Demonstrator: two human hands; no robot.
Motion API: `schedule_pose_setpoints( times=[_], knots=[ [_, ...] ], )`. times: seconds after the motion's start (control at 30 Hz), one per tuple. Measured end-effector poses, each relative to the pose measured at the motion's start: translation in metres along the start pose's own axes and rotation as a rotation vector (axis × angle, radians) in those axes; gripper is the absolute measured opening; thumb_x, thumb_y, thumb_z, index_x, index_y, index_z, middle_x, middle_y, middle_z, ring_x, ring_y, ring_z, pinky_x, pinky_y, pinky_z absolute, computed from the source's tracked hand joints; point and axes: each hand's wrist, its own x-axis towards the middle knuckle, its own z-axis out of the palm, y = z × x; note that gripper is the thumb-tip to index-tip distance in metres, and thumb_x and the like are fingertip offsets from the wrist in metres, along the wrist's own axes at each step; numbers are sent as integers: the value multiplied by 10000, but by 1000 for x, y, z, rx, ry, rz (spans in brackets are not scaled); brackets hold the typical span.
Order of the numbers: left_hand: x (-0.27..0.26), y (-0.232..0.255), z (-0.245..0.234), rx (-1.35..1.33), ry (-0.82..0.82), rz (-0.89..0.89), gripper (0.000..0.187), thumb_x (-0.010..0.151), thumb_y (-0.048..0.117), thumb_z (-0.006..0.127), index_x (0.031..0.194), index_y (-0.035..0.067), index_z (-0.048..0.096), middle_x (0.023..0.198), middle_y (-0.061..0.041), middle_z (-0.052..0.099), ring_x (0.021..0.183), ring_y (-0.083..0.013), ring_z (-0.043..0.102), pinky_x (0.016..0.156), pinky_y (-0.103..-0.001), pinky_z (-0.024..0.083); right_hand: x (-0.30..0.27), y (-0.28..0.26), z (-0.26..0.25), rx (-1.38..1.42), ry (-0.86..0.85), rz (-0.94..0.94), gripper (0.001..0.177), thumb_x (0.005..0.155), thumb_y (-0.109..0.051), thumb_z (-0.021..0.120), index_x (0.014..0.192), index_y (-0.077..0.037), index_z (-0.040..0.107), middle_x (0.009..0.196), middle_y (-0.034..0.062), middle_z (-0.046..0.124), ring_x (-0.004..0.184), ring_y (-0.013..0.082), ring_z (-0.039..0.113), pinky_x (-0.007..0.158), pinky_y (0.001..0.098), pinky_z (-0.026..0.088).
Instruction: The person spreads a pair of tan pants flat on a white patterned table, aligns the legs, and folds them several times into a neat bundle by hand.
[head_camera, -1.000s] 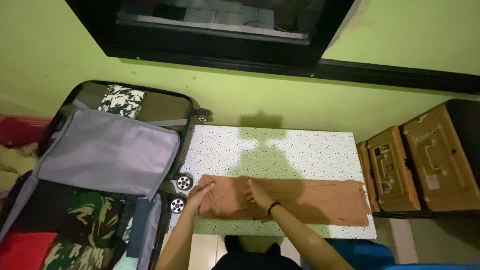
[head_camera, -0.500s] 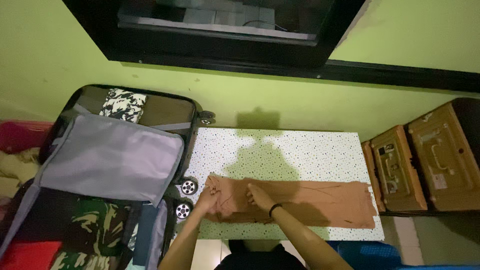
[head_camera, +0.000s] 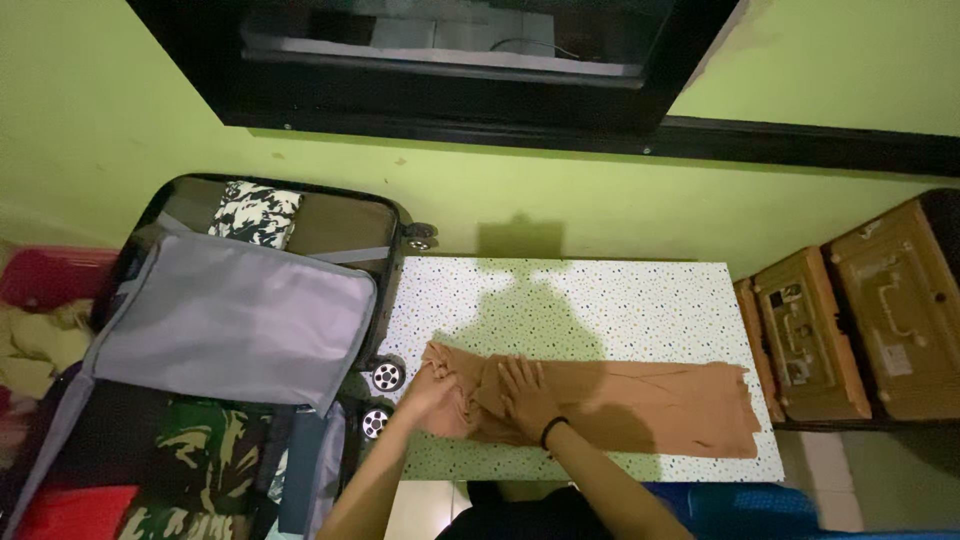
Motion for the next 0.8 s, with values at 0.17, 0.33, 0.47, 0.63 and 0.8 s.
schedule_pose_setpoints(
  times=[0.17,0.33,0.47,0.63,0.8],
  knots=[
    [6,5,7,-19,-1,38,295,878,146,707,1102,-37,650,1061,-120,742,961,-178,677,850,-329,555,-11,12,-12,4,-64,-107,749,1016,-450,468,1624,-103,200,1690,181,119,1558,383,66,1232,575,55],
    [2,13,8,133,23,14,331,872,199,724,1077,-56,675,989,-142,753,900,-202,704,805,-347,565,-18,18,-17,1,-160,-169,800,1000,-552,479,1617,-127,196,1698,173,83,1565,379,7,1232,579,26],
    [-1,17,17,161,65,-46,371,851,223,749,1087,-50,662,981,-146,749,886,-210,711,784,-355,574,-23,14,-11,-53,-86,-212,804,995,-536,477,1602,-87,201,1677,187,79,1546,364,1,1202,587,15],
    [3,24,33,208,34,-27,363,844,208,758,1093,-38,661,975,-154,749,877,-215,712,778,-360,584,-39,11,-13,-41,-226,-217,754,1001,-418,513,1600,-50,240,1701,183,48,1567,367,-16,1236,574,19],
    [-1,44,54,90,38,-19,338,857,178,742,1120,-4,631,1005,-130,730,901,-184,683,788,-357,576,-46,14,-7,669,91,-44,546,932,-127,510,1469,-35,481,1521,201,465,1425,336,416,1175,456,337]
  ],
)
